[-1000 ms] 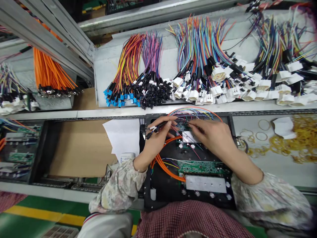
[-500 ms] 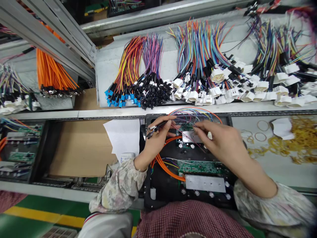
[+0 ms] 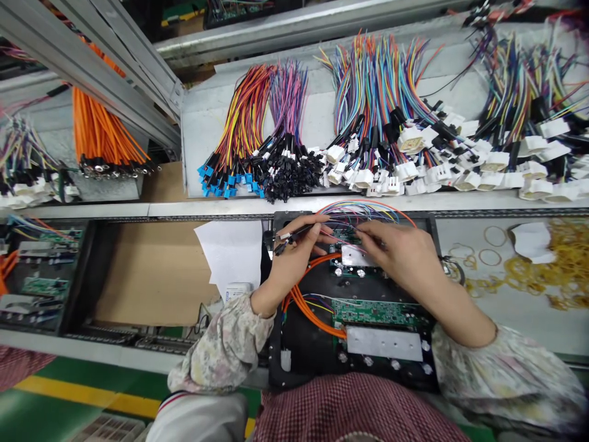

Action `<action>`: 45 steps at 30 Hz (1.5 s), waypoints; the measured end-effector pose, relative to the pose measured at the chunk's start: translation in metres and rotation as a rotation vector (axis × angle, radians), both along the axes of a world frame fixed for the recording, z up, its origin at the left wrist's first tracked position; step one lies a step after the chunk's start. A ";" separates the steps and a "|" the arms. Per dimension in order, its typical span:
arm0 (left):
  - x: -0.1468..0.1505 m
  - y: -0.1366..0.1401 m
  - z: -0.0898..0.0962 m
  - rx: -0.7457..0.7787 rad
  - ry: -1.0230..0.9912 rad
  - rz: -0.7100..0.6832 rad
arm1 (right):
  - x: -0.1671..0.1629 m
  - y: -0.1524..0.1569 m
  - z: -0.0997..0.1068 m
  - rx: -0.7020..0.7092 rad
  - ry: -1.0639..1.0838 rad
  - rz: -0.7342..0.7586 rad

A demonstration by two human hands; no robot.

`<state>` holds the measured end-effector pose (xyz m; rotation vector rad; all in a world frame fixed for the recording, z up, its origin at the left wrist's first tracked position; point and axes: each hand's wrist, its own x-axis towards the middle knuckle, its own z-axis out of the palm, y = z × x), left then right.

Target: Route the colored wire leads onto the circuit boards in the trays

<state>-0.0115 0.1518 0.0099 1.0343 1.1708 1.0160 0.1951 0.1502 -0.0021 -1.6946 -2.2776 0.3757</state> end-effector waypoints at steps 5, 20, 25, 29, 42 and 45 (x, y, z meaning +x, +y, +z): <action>0.001 0.001 -0.001 0.010 -0.010 0.017 | 0.001 0.001 -0.002 -0.004 0.016 0.010; 0.001 0.002 0.000 -0.012 -0.018 0.028 | 0.002 0.002 0.004 0.059 -0.039 0.101; 0.001 0.002 -0.005 -0.019 -0.029 0.005 | 0.014 -0.015 0.028 0.162 0.029 0.023; -0.007 0.005 -0.004 0.124 0.179 -0.093 | 0.029 -0.025 0.032 0.065 -0.119 0.122; -0.026 0.029 -0.001 0.993 1.367 -0.563 | 0.037 -0.004 0.010 -0.038 0.088 0.127; -0.021 0.025 -0.007 0.996 1.379 -0.451 | 0.038 -0.002 0.009 -0.063 0.120 0.131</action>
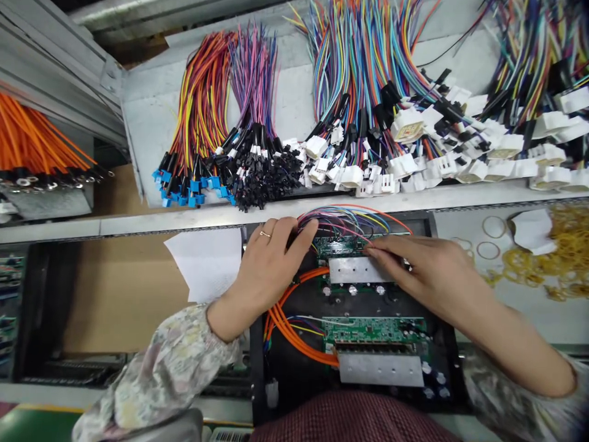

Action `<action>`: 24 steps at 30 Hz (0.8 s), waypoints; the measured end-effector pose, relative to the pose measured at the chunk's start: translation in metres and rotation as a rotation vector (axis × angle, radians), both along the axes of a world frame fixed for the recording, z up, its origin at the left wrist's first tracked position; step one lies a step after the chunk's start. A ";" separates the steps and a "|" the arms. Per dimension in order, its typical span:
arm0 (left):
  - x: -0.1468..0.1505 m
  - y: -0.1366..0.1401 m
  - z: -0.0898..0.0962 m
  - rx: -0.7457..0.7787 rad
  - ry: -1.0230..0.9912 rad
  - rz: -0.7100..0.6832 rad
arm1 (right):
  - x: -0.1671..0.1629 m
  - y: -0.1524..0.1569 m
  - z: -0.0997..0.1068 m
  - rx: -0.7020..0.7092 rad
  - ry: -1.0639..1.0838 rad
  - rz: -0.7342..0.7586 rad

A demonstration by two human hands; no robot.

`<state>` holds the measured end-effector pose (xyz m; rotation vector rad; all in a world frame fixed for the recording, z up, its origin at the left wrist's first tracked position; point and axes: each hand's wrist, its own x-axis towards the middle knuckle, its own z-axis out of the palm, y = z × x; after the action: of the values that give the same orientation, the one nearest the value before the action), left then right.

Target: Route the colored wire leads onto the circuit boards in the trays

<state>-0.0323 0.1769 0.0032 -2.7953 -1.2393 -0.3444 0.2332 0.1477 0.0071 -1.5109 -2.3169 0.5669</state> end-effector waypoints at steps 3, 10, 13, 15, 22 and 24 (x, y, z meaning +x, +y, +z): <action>0.004 -0.002 -0.004 0.051 -0.039 0.016 | 0.001 0.001 0.001 -0.025 0.035 -0.009; 0.004 -0.002 -0.006 0.057 -0.083 0.007 | 0.000 0.003 0.000 -0.006 -0.024 0.031; 0.004 -0.003 -0.006 0.065 -0.096 0.007 | 0.000 0.003 -0.002 0.034 -0.043 0.059; 0.004 -0.004 -0.006 0.067 -0.095 0.001 | 0.000 0.003 -0.003 0.056 -0.049 0.050; 0.007 -0.005 -0.001 -0.005 -0.112 0.018 | -0.004 0.003 -0.004 0.091 -0.092 0.095; 0.010 -0.009 -0.001 -0.051 -0.068 0.025 | 0.001 -0.001 -0.005 0.128 -0.130 0.052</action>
<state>-0.0221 0.1674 0.0025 -2.8302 -1.3145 -0.4152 0.2345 0.1472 0.0017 -1.4722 -2.4450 0.3338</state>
